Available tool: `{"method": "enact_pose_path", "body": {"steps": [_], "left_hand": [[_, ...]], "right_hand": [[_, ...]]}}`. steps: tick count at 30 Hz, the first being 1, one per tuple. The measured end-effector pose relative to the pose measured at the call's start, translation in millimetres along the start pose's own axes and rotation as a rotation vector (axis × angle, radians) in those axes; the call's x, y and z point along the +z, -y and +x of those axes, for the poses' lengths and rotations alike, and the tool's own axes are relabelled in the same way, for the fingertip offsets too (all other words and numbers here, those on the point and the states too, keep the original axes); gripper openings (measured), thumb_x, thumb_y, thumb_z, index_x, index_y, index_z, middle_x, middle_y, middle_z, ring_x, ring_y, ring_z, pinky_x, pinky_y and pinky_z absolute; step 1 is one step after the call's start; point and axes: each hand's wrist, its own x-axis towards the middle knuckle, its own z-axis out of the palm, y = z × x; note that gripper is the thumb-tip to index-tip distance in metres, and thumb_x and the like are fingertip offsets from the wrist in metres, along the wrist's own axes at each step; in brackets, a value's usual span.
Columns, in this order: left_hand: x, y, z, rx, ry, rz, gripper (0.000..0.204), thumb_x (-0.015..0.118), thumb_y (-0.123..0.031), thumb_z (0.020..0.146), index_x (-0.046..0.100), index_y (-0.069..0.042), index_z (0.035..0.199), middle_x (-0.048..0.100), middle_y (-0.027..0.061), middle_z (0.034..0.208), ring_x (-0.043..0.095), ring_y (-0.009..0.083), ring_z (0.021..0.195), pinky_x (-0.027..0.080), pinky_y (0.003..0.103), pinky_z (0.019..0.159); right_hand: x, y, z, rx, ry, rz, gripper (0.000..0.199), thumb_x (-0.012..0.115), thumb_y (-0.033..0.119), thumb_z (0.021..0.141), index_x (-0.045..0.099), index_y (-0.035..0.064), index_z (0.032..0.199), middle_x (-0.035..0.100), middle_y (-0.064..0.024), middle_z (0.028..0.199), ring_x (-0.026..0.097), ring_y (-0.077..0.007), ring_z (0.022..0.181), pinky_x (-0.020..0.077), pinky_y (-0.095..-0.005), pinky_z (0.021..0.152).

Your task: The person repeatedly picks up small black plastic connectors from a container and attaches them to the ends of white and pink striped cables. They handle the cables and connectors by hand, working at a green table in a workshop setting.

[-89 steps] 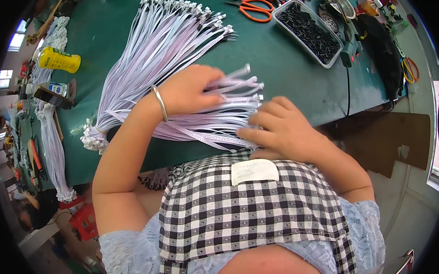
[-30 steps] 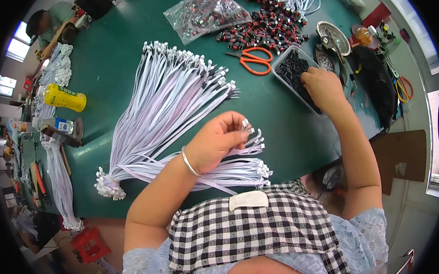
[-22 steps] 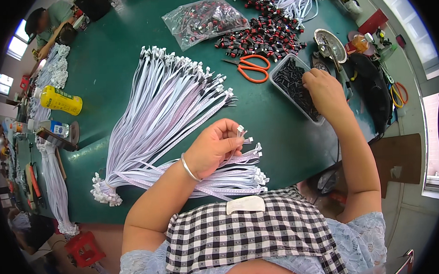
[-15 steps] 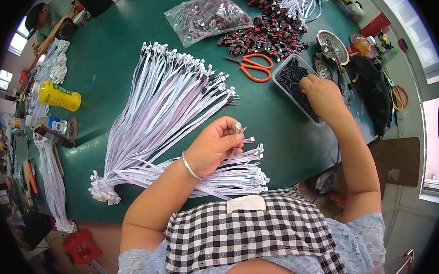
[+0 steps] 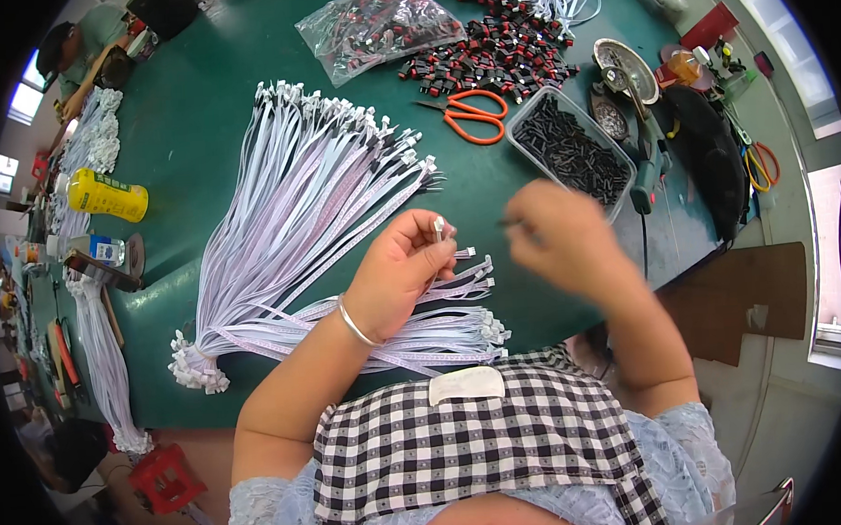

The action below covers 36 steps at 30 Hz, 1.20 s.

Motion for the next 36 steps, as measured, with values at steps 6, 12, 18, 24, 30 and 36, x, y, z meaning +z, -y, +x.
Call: {"method": "enact_pose_path", "body": {"steps": [6,12,18,24,30,36], "left_hand": [[7,4,-1,0.022,-0.025,0.043,0.012,0.060,-0.002,0.089,0.054,-0.004,0.099,0.056,0.0012,0.090,0.054,0.0071,0.079,0.049,0.023,0.070],[-2,5,7,0.091,-0.048,0.020,0.006,0.056,-0.007,0.091,0.053,-0.005,0.096,0.056,0.0016,0.085,0.054,0.0081,0.073,0.047,0.021,0.065],[-4,-6,14,0.125,0.077,-0.089,0.009,0.059,-0.008,0.090,0.056,-0.004,0.098,0.058,0.0017,0.089,0.056,0.0091,0.078,0.048,0.023,0.070],[-4,-12,11,-0.003,0.071,-0.075,0.010,0.057,-0.008,0.091,0.059,-0.005,0.101,0.058,0.0003,0.089,0.055,0.0095,0.080,0.046,0.025,0.071],[-2,-13,10,-0.015,0.084,-0.034,0.012,0.058,-0.008,0.091,0.059,-0.004,0.102,0.058,0.0000,0.087,0.055,0.0086,0.077,0.047,0.023,0.069],[-5,-13,10,-0.020,0.071,-0.009,0.009,0.058,-0.008,0.091,0.058,-0.007,0.100,0.058,-0.0004,0.083,0.055,0.0084,0.071,0.045,0.022,0.063]], "right_hand": [[33,21,-1,-0.080,0.025,0.112,0.010,0.061,0.006,0.073,0.055,0.0031,0.080,0.057,-0.0099,0.076,0.059,-0.0298,0.070,0.0482,-0.0395,0.060],[54,31,-3,0.171,-0.180,0.395,0.015,0.064,0.003,0.078,0.061,0.0024,0.093,0.061,-0.0117,0.083,0.062,-0.0254,0.071,0.0497,-0.0333,0.062],[62,20,4,0.111,-0.269,0.564,0.012,0.067,0.000,0.078,0.063,0.0009,0.089,0.062,-0.0076,0.082,0.061,-0.0163,0.071,0.0486,-0.0262,0.063],[45,8,-1,0.401,-0.184,1.021,0.009,0.064,0.000,0.084,0.062,-0.0010,0.092,0.062,-0.0025,0.085,0.058,-0.0085,0.075,0.0474,-0.0219,0.068],[35,9,1,0.371,-0.127,1.116,0.015,0.062,0.003,0.086,0.061,-0.0029,0.100,0.062,-0.0045,0.087,0.059,-0.0094,0.076,0.0479,-0.0222,0.069],[46,3,4,0.400,-0.123,1.199,0.017,0.064,0.006,0.086,0.061,-0.0033,0.100,0.063,-0.0059,0.089,0.060,-0.0104,0.076,0.0485,-0.0225,0.069]]}}
